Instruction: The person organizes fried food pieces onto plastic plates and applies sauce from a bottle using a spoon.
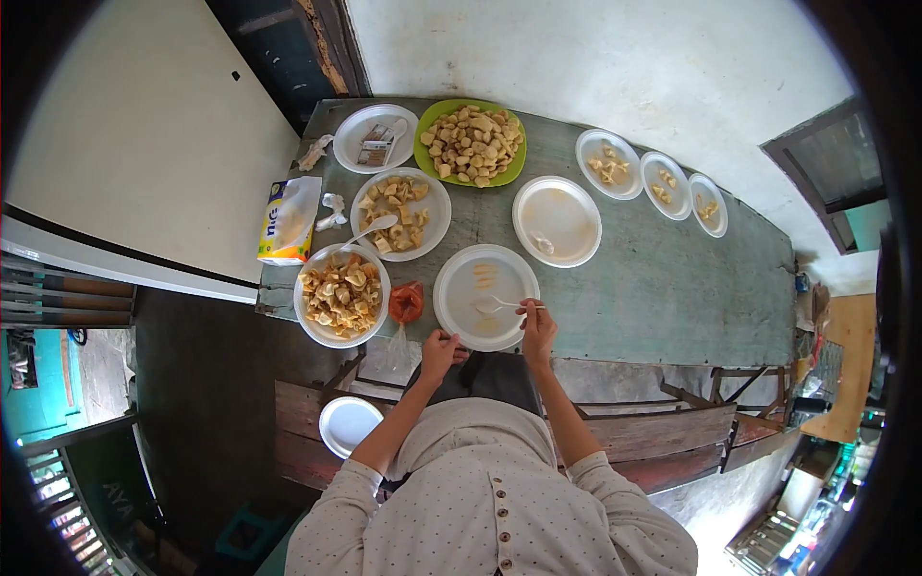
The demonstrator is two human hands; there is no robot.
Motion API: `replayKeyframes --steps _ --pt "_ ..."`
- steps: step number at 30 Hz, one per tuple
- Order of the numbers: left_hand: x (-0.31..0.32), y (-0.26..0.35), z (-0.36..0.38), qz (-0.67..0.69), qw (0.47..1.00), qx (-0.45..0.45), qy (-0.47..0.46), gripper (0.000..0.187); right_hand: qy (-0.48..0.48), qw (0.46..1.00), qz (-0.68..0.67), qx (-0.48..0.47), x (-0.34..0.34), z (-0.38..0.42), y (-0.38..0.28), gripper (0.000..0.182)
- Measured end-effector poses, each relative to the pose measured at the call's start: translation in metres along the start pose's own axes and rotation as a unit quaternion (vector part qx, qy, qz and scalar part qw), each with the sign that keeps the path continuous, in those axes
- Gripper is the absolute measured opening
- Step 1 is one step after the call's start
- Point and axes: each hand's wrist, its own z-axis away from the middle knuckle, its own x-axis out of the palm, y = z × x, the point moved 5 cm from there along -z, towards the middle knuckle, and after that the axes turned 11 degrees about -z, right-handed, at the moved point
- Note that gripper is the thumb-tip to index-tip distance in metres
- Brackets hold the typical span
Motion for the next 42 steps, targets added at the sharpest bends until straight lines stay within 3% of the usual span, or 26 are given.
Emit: replayKeyframes --steps 9,18,28,32,37,42 --pt "0.000 0.003 0.000 -0.017 1.000 0.001 0.001 0.017 0.088 0.995 0.040 -0.010 -0.056 -0.018 0.005 0.026" --pt "0.000 -0.001 0.000 -0.012 1.000 -0.003 0.004 0.017 0.015 1.000 -0.008 0.008 -0.005 -0.002 0.002 0.023" --pt "0.000 -0.002 -0.002 -0.016 1.000 -0.010 0.003 0.017 0.090 0.995 0.037 0.001 -0.057 -0.018 0.004 0.025" --pt "0.000 -0.002 -0.003 -0.019 1.000 -0.009 0.002 0.017 0.084 0.996 0.019 -0.001 -0.050 -0.015 0.000 0.024" --pt "0.001 0.001 -0.002 -0.016 1.000 0.001 0.005 0.016 0.008 1.000 -0.009 0.023 -0.009 0.003 0.004 0.023" --pt "0.001 -0.001 -0.002 0.000 1.000 -0.002 0.007 0.016 0.026 0.999 0.000 0.027 -0.017 -0.001 0.008 0.023"
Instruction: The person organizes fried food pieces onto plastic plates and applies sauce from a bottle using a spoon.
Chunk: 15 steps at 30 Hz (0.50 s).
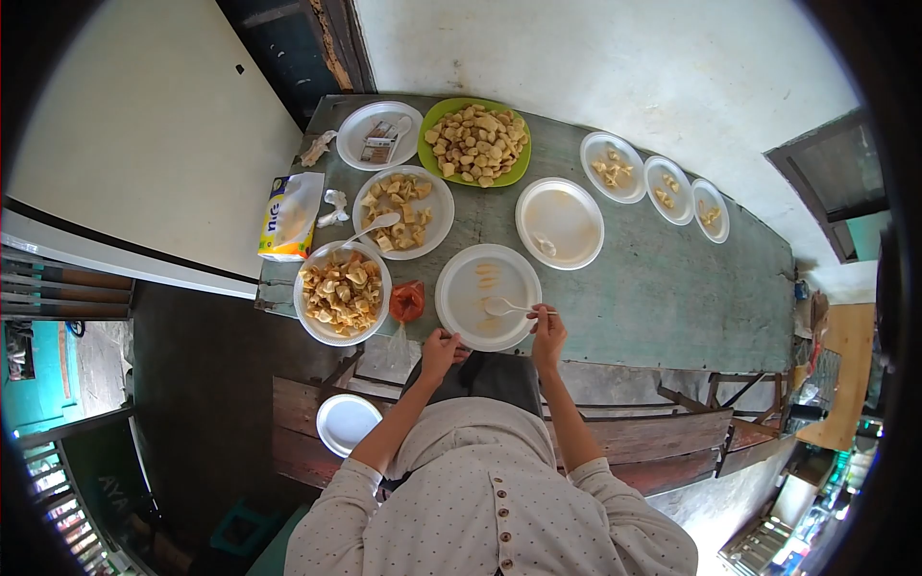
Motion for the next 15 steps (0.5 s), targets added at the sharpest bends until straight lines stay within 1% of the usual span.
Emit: replayKeyframes --steps 2,6,10,12,13,15 --pt "0.000 0.000 0.000 0.004 1.000 0.002 -0.001 0.017 0.034 0.999 0.000 -0.009 -0.017 -0.007 0.000 0.024" --pt "0.000 0.004 0.002 0.003 1.000 -0.006 -0.005 0.017 0.057 0.998 0.021 -0.021 -0.043 -0.017 -0.002 0.026" --pt "0.000 0.005 0.003 -0.005 1.000 -0.007 -0.006 0.017 0.057 0.998 0.006 -0.012 -0.040 -0.013 -0.007 0.026" --pt "0.000 0.005 0.002 0.001 1.000 -0.008 -0.003 0.017 0.027 0.999 -0.015 0.018 -0.029 -0.006 -0.003 0.023" --pt "0.000 0.004 0.002 0.008 1.000 -0.008 0.000 0.017 0.028 0.999 -0.016 0.018 -0.024 -0.001 -0.002 0.023" --pt "0.000 0.004 0.002 0.002 1.000 -0.005 0.000 0.017 -0.025 0.999 -0.018 0.028 -0.008 0.010 0.000 0.022"
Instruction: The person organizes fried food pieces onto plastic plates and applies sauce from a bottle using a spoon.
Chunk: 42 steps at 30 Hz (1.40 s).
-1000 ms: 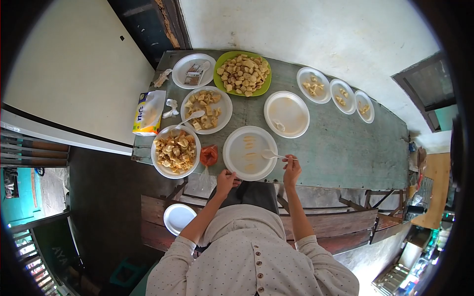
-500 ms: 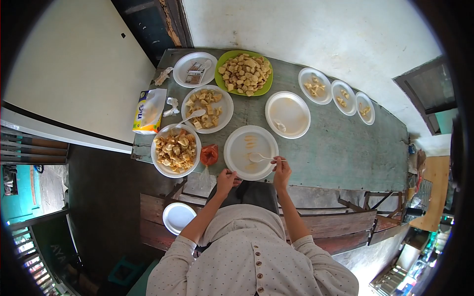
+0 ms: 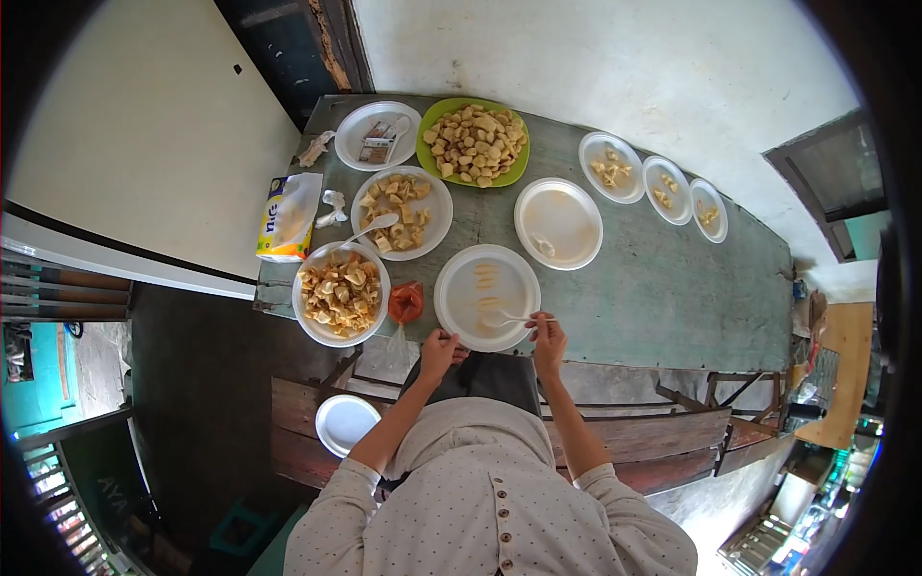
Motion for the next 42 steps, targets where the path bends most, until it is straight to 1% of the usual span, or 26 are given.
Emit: replayKeyframes --steps 5,8,10,11,15,17,18,20,22,24,25,27,28,31,35,37,38,40,42 --pt "-0.001 -0.002 -0.001 -0.006 1.000 0.003 -0.002 0.017 -0.018 0.999 0.029 -0.016 0.005 0.010 0.001 0.023" --pt "-0.001 -0.004 -0.002 0.000 1.000 0.007 0.003 0.017 0.010 0.999 0.050 -0.016 -0.015 0.002 0.000 0.023" --pt "0.000 -0.004 -0.002 0.010 1.000 0.001 -0.001 0.017 0.041 0.997 0.058 -0.039 -0.028 -0.004 -0.004 0.024" --pt "-0.001 -0.004 -0.002 0.010 1.000 0.002 -0.001 0.017 0.046 0.995 0.074 -0.038 -0.033 -0.007 -0.005 0.024" --pt "-0.001 -0.002 -0.001 -0.009 1.000 0.003 -0.005 0.016 0.049 0.996 0.061 -0.036 -0.034 -0.010 -0.012 0.024" --pt "-0.001 -0.003 -0.002 -0.020 1.000 0.010 -0.004 0.016 0.028 0.999 0.025 -0.025 -0.021 -0.007 -0.009 0.024" --pt "-0.001 -0.004 -0.003 -0.012 1.000 0.008 -0.004 0.016 0.029 0.999 0.025 -0.025 -0.015 -0.003 -0.008 0.024" --pt "-0.001 -0.004 -0.003 -0.004 1.000 0.005 -0.005 0.017 -0.010 1.000 0.021 -0.008 0.002 0.005 -0.005 0.023" --pt "-0.001 -0.003 -0.002 -0.017 1.000 0.012 -0.004 0.017 -0.015 0.999 0.031 -0.015 0.008 0.009 0.003 0.022" --pt "-0.001 -0.002 -0.001 -0.014 1.000 0.012 -0.004 0.017 -0.023 0.996 0.046 -0.079 0.010 0.010 0.007 0.022" --pt "-0.001 -0.002 -0.001 -0.012 1.000 0.012 -0.006 0.017 -0.024 0.995 0.046 -0.079 0.008 0.010 0.004 0.022" --pt "-0.001 -0.003 -0.001 -0.012 1.000 0.011 -0.004 0.017 0.004 0.999 0.030 -0.021 -0.004 0.007 0.002 0.022" --pt "-0.001 -0.004 -0.002 -0.013 1.000 0.011 -0.003 0.018 0.004 0.999 0.030 -0.022 -0.009 0.004 0.002 0.022" --pt "-0.001 -0.005 -0.003 -0.020 1.000 0.014 -0.001 0.017 0.044 0.997 0.046 -0.033 -0.031 -0.003 -0.003 0.022" --pt "-0.001 -0.003 -0.002 -0.015 1.000 0.013 -0.004 0.016 0.058 0.997 0.043 -0.034 -0.035 -0.004 -0.009 0.023" --pt "-0.001 -0.003 -0.001 -0.007 1.000 0.006 -0.005 0.016 0.040 0.999 0.023 -0.007 -0.023 0.000 -0.004 0.023" --pt "0.000 -0.003 0.000 -0.007 1.000 0.006 -0.005 0.016 0.040 0.999 0.023 -0.007 -0.017 0.004 -0.003 0.023" --pt "-0.001 -0.003 -0.001 -0.014 1.000 0.015 0.002 0.016 -0.013 1.000 0.015 -0.005 0.001 0.010 0.002 0.022" --pt "-0.001 -0.004 -0.002 -0.011 1.000 0.017 0.004 0.016 -0.025 1.000 0.015 -0.010 0.006 0.014 0.005 0.022"
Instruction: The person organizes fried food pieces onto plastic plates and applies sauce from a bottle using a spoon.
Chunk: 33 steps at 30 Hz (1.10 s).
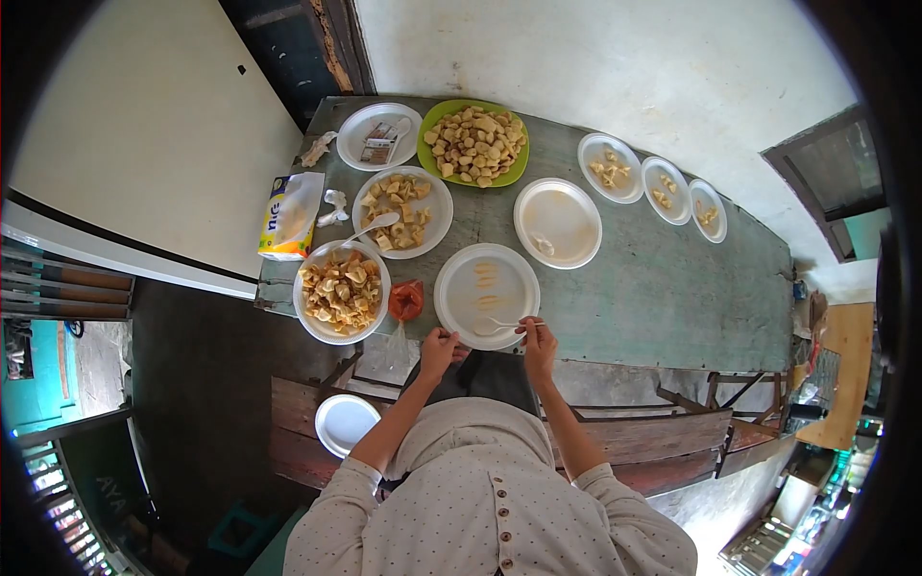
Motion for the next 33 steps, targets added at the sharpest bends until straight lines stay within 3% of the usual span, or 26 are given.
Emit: replayKeyframes --steps 9,13,16,19,21,26,29,33 --pt "0.000 0.000 -0.001 0.002 1.000 0.000 0.000 0.017 0.044 0.994 0.084 -0.048 -0.041 -0.017 -0.010 0.023" --pt "0.000 -0.001 -0.001 -0.013 1.000 0.001 -0.001 0.017 0.076 0.992 0.085 -0.057 -0.056 -0.028 -0.022 0.024" --pt "0.000 0.002 -0.003 0.011 1.000 -0.005 0.000 0.017 0.106 0.992 0.014 -0.072 -0.064 -0.039 -0.029 0.023" --pt "0.001 0.006 -0.008 0.050 0.999 -0.014 0.003 0.017 0.117 0.989 -0.075 -0.054 -0.065 -0.049 -0.041 0.022" --pt "0.001 0.009 -0.011 0.053 0.999 -0.011 0.005 0.017 0.083 0.986 -0.137 0.039 -0.059 -0.054 -0.046 0.021" --pt "-0.003 0.022 -0.008 0.034 0.999 -0.003 0.027 0.019 0.033 0.972 -0.216 0.082 -0.038 -0.063 -0.048 0.022" --pt "-0.008 0.029 -0.005 0.034 0.998 0.020 0.057 0.025 0.020 0.966 -0.231 0.112 -0.027 -0.067 -0.040 0.022" --pt "-0.013 0.024 -0.007 -0.072 0.997 -0.003 0.029 0.047 0.004 0.962 -0.235 0.141 -0.012 -0.069 -0.035 0.023"
